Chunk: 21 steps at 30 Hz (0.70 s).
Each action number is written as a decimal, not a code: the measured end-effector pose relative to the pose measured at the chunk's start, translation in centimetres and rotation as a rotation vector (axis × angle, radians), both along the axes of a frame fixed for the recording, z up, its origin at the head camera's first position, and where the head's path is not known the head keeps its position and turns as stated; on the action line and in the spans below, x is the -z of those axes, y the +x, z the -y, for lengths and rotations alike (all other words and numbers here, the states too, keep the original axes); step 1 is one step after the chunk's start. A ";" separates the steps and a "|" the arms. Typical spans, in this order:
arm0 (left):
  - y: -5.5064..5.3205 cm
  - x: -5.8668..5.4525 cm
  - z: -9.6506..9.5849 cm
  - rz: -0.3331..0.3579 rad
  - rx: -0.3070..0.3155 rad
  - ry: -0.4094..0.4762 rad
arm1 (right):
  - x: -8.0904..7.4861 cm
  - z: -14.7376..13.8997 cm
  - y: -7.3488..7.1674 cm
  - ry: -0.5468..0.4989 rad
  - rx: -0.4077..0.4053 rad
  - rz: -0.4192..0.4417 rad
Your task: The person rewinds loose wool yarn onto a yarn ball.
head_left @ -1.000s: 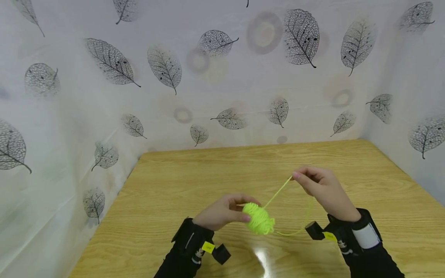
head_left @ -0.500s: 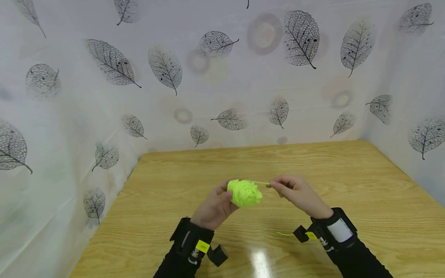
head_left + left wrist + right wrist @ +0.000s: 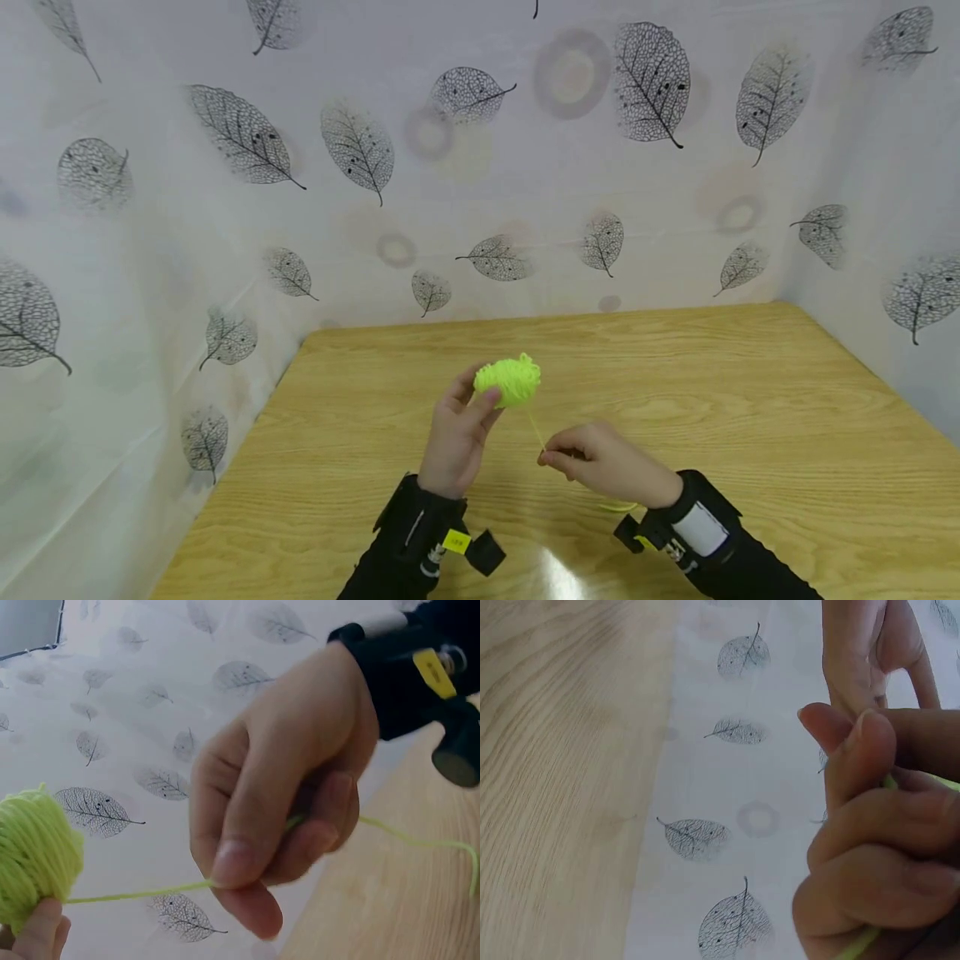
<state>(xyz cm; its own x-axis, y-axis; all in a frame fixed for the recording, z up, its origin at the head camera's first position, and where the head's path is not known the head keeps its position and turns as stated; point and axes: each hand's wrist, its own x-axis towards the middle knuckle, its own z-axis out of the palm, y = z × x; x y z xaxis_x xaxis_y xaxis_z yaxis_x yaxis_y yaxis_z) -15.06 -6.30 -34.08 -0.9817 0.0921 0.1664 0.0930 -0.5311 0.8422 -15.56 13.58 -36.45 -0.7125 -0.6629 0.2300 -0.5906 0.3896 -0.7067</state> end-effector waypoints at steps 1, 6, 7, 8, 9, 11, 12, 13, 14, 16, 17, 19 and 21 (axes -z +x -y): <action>0.0 0.1 -0.1 -0.011 -0.027 -0.035 | -0.1 0.2 0.3 0.002 -0.010 -0.008; -0.2 0.7 -0.4 -0.059 -0.111 -0.195 | -1.0 0.6 1.4 0.018 -0.048 -0.029; -0.2 0.9 -0.5 -0.066 -0.119 -0.225 | -1.2 0.6 1.6 0.023 -0.053 -0.024; -0.2 1.0 -0.5 -0.071 -0.125 -0.257 | -1.4 0.6 1.8 0.025 -0.059 -0.018; -0.3 1.2 -0.5 -0.082 -0.127 -0.298 | -1.6 0.5 2.0 0.027 -0.066 -0.016; -0.4 1.4 -0.5 -0.111 -0.123 -0.388 | -2.1 0.4 2.4 0.022 -0.079 -0.034; -0.4 1.6 -0.5 -0.132 -0.118 -0.438 | -2.3 0.3 2.6 0.013 -0.087 -0.055; -0.5 1.7 -0.5 -0.152 -0.111 -0.490 | -2.6 0.1 2.7 0.002 -0.098 -0.070; -0.5 1.8 -0.5 -0.173 -0.104 -0.545 | -2.9 0.0 2.9 -0.012 -0.106 -0.090; -0.4 2.0 -0.4 -0.210 -0.075 -0.642 | -3.4 -0.5 3.1 -0.042 -0.114 -0.123; -0.4 2.0 -0.4 -0.221 -0.058 -0.688 | -3.6 -0.7 3.2 -0.061 -0.118 -0.136; -0.4 2.0 -0.3 -0.234 -0.009 -0.769 | -4.1 -1.2 3.3 -0.100 -0.121 -0.145; -0.3 2.0 -0.3 -0.225 0.069 -0.816 | -4.6 -1.8 3.3 -0.134 -0.112 -0.154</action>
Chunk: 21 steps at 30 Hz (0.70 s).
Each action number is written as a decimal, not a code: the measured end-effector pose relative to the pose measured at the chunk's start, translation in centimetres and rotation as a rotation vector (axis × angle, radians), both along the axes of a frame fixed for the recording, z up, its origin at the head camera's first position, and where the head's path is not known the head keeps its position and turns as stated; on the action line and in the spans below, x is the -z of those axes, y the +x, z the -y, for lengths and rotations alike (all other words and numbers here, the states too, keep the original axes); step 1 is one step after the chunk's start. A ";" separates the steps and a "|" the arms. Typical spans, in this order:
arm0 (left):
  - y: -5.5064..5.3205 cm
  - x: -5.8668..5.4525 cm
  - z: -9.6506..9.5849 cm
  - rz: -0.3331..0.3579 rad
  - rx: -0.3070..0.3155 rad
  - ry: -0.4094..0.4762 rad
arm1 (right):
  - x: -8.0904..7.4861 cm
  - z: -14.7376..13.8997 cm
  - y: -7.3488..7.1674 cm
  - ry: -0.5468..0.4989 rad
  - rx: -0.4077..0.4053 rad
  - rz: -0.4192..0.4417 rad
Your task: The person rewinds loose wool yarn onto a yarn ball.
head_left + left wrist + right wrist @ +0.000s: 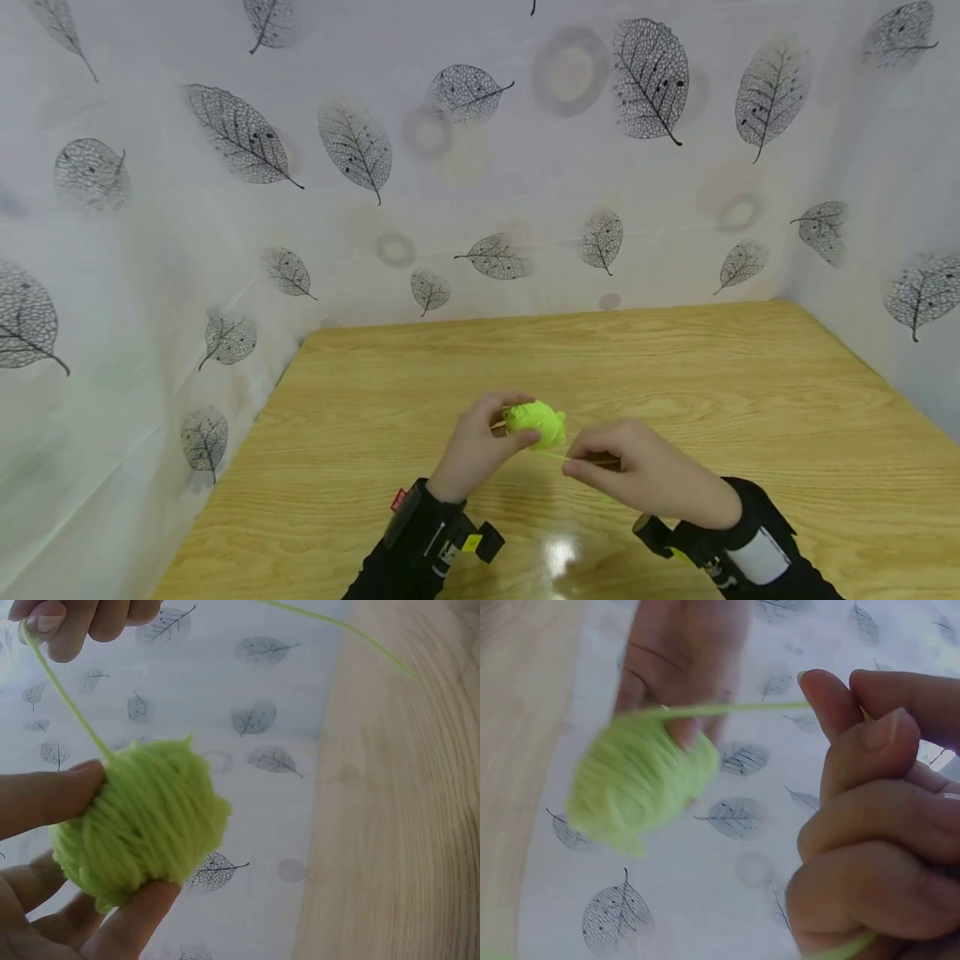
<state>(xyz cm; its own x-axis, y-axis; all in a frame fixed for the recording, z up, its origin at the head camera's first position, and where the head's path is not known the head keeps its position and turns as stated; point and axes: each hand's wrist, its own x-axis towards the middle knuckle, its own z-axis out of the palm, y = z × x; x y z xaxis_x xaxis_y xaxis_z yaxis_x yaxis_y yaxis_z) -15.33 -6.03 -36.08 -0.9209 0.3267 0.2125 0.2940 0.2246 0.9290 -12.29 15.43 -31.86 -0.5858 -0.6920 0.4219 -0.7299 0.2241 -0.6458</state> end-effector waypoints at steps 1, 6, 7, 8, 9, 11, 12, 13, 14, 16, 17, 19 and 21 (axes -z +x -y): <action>0.0 -0.1 0.0 0.030 0.034 -0.018 | -0.2 -0.3 0.0 -0.015 0.005 -0.003; 0.3 -0.4 0.2 0.179 0.224 -0.031 | -0.8 -1.7 -0.6 -0.060 0.058 -0.020; 0.3 -0.4 0.2 0.200 0.262 -0.022 | -0.8 -2.0 -0.7 -0.070 0.071 -0.016; 0.3 -0.5 0.2 0.214 0.300 -0.010 | -0.9 -2.2 -0.9 -0.080 0.085 -0.013; 0.3 -0.6 0.2 0.229 0.333 -0.002 | -0.9 -2.5 -1.0 -0.088 0.102 -0.003; 0.4 -0.8 0.3 0.263 0.406 0.034 | -0.9 -3.0 -1.4 -0.110 0.128 0.023; 0.4 -0.9 0.4 0.281 0.441 0.057 | -0.9 -3.3 -1.5 -0.123 0.139 0.042; 0.4 -1.0 0.5 0.297 0.478 0.085 | -0.8 -3.5 -1.7 -0.131 0.154 0.067; 0.4 -1.1 0.6 0.309 0.515 0.118 | -0.7 -3.6 -1.9 -0.139 0.166 0.086; 0.5 -1.3 0.8 0.328 0.594 0.203 | -0.3 -3.8 -2.3 -0.158 0.190 0.129; 0.5 -1.3 0.9 0.329 0.632 0.247 | -0.1 -3.9 -2.5 -0.176 0.193 0.149; 0.5 -1.3 1.1 0.330 0.698 0.341 | 0.4 -3.8 -2.9 -0.205 0.198 0.174; 0.4 -1.2 1.2 0.328 0.740 0.424 | 0.8 -3.6 -3.2 -0.236 0.193 0.187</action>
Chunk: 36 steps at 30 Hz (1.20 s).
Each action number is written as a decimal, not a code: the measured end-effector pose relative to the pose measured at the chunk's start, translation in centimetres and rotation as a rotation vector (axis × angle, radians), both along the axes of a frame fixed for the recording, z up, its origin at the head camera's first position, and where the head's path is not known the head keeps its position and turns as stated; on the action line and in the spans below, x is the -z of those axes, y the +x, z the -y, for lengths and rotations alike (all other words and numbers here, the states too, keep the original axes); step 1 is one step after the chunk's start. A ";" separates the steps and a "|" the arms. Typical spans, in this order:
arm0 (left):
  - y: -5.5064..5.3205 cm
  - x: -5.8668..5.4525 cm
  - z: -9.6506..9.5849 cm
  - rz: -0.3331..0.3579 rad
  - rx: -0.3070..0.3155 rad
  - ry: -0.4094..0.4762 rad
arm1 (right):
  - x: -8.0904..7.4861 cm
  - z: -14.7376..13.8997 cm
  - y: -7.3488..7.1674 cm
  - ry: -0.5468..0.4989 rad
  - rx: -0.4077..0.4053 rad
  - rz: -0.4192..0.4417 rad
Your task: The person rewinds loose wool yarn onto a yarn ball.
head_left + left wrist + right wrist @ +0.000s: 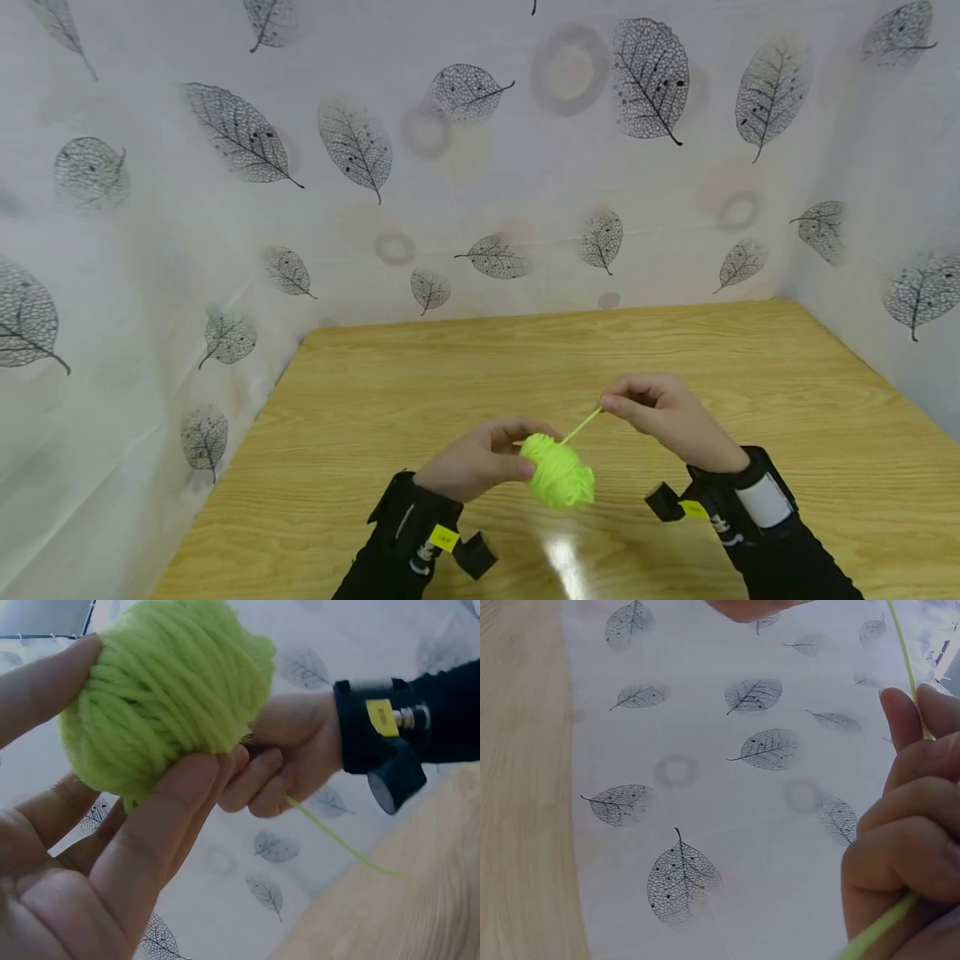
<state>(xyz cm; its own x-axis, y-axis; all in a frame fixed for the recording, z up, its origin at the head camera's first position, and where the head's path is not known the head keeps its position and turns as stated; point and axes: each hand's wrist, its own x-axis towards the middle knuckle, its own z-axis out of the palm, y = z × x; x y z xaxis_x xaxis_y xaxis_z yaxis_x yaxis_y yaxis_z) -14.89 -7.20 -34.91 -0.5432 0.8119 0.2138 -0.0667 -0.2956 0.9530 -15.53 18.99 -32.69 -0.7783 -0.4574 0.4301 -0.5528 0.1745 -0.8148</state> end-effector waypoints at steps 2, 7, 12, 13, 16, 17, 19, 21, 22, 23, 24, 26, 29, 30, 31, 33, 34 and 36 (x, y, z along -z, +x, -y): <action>-0.1 0.1 0.1 0.032 0.006 0.065 | 0.4 0.2 -0.3 -0.021 -0.008 0.009; 0.0 -0.2 0.2 0.121 -0.067 0.194 | 1.2 0.6 -0.7 0.015 0.030 0.011; 0.1 -0.7 0.0 0.229 -0.244 0.298 | 2.3 1.6 -1.2 0.071 0.042 0.038; 0.2 -0.8 -0.1 0.255 -0.290 0.316 | 2.6 1.9 -1.3 0.082 0.033 0.048; 0.2 -1.0 -0.3 0.310 -0.435 0.349 | 3.3 2.9 -1.3 0.130 -0.003 0.057; 0.2 -1.0 -0.4 0.322 -0.483 0.354 | 3.5 3.3 -1.2 0.149 -0.018 0.050; 0.2 -1.1 -0.6 0.332 -0.577 0.357 | 3.7 4.0 -1.0 0.187 -0.039 0.024; 0.2 -1.1 -0.9 0.317 -0.666 0.338 | 3.8 4.6 -0.6 0.224 -0.049 -0.007; 0.1 -1.0 -1.0 0.307 -0.709 0.322 | 3.7 4.9 -0.4 0.239 -0.052 -0.030; 0.1 -1.0 -1.1 0.289 -0.747 0.300 | 3.7 5.1 -0.2 0.253 -0.052 -0.052; 0.0 -0.9 -1.2 0.265 -0.783 0.270 | 3.6 5.3 0.0 0.264 -0.050 -0.069; -0.1 -0.8 -1.3 0.207 -0.846 0.201 | 3.4 5.6 0.4 0.284 -0.047 -0.109; -0.1 -0.6 -1.4 0.129 -0.913 0.116 | 2.9 5.9 1.0 0.307 -0.055 -0.146; -0.2 -0.5 -1.4 0.108 -0.930 0.091 | 2.7 5.9 1.2 0.318 -0.060 -0.149; -0.2 -0.3 -1.4 0.083 -0.943 0.070 | 2.6 6.0 1.4 0.330 -0.065 -0.155; -0.2 -0.1 -1.5 0.021 -0.967 0.013 | 2.2 5.9 1.7 0.350 -0.075 -0.164; -0.2 0.1 -1.5 -0.016 -0.973 -0.017 | 2.0 5.9 1.9 0.358 -0.081 -0.169; -0.2 0.3 -1.5 -0.105 -0.977 -0.090 | 1.5 5.8 2.2 0.370 -0.091 -0.186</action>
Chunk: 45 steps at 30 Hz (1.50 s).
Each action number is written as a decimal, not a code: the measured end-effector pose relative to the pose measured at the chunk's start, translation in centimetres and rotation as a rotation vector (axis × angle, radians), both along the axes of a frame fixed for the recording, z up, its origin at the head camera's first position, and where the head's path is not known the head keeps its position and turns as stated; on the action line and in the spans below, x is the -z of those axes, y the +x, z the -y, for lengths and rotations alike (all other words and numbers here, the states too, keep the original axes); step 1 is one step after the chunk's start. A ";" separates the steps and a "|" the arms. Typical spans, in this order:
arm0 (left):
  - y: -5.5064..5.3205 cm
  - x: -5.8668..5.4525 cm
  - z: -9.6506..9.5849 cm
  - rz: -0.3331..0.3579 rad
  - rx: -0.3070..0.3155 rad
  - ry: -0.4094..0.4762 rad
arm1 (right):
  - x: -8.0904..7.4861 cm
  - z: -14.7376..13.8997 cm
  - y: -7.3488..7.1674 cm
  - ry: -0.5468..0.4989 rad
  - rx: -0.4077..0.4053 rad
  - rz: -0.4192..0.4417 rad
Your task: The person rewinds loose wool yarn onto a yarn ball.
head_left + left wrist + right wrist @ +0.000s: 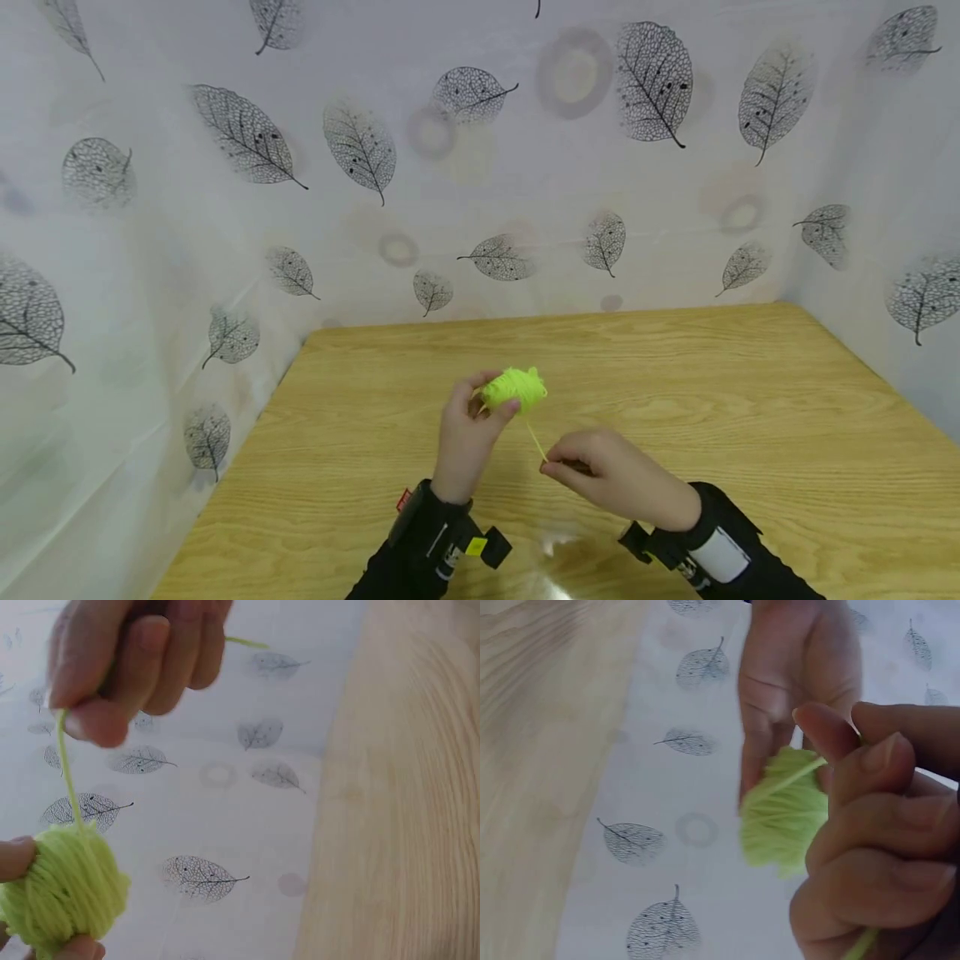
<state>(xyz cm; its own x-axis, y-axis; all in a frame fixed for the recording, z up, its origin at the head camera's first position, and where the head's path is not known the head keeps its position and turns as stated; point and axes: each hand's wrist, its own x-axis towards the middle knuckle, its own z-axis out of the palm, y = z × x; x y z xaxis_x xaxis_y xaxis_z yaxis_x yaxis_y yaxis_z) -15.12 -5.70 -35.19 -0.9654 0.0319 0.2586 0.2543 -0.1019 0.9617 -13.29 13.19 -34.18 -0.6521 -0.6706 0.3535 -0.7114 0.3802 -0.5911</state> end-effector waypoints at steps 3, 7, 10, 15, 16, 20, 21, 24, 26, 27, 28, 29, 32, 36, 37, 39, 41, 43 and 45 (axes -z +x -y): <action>0.1 0.2 0.0 -0.066 0.027 -0.159 | -0.7 -0.3 0.6 -0.005 -0.015 -0.039; 0.3 0.2 0.1 -0.090 0.128 -0.355 | -1.6 -1.0 1.1 -0.043 -0.013 -0.090; 0.5 0.0 0.2 -0.047 0.258 -0.430 | -2.2 -1.8 1.2 -0.094 -0.028 -0.085; 0.8 -0.2 0.4 0.064 0.524 -0.380 | -2.8 -3.2 0.6 -0.192 -0.080 -0.002; 0.8 -0.3 0.5 0.079 0.573 -0.360 | -2.8 -3.4 0.4 -0.209 -0.085 0.019; 0.9 -0.6 0.6 0.110 0.710 -0.294 | -2.5 -4.3 -0.5 -0.259 -0.093 0.115; 0.9 -0.7 0.6 0.125 0.735 -0.271 | -2.4 -4.4 -0.7 -0.269 -0.100 0.147; 1.1 -1.1 0.8 0.153 0.810 -0.155 | -1.9 -4.6 -1.3 -0.312 -0.128 0.239; 1.2 -1.2 1.0 0.157 0.864 -0.059 | -1.5 -4.5 -1.7 -0.361 -0.164 0.305; 1.2 -1.2 1.0 0.149 0.882 -0.019 | -1.2 -4.4 -1.8 -0.384 -0.171 0.335; 1.2 -1.1 1.1 0.139 0.894 0.026 | -0.9 -4.2 -1.9 -0.410 -0.180 0.363; 1.2 -1.1 1.1 0.126 0.901 0.063 | -0.7 -4.0 -2.0 -0.438 -0.193 0.379; 1.1 -1.0 1.1 0.099 0.883 0.157 | -0.2 -3.2 -1.9 -0.518 -0.183 0.415; 1.2 -0.9 1.0 0.099 0.812 0.269 | 0.2 -2.0 -1.4 -0.654 -0.137 0.386; 1.2 -1.0 0.9 0.102 0.790 0.295 | 0.3 -1.7 -1.3 -0.687 -0.121 0.375; 1.3 -1.0 0.8 0.111 0.746 0.345 | 0.5 -1.1 -1.1 -0.740 -0.084 0.336; 1.5 -1.0 0.5 0.112 0.697 0.392 | 0.7 -0.6 -0.9 -0.772 -0.024 0.293; 1.7 -1.0 0.1 0.121 0.641 0.448 | 1.0 -0.1 -0.7 -0.781 0.038 0.224; 1.9 -0.9 -0.3 0.132 0.568 0.499 | 1.2 0.4 -0.5 -0.770 0.114 0.164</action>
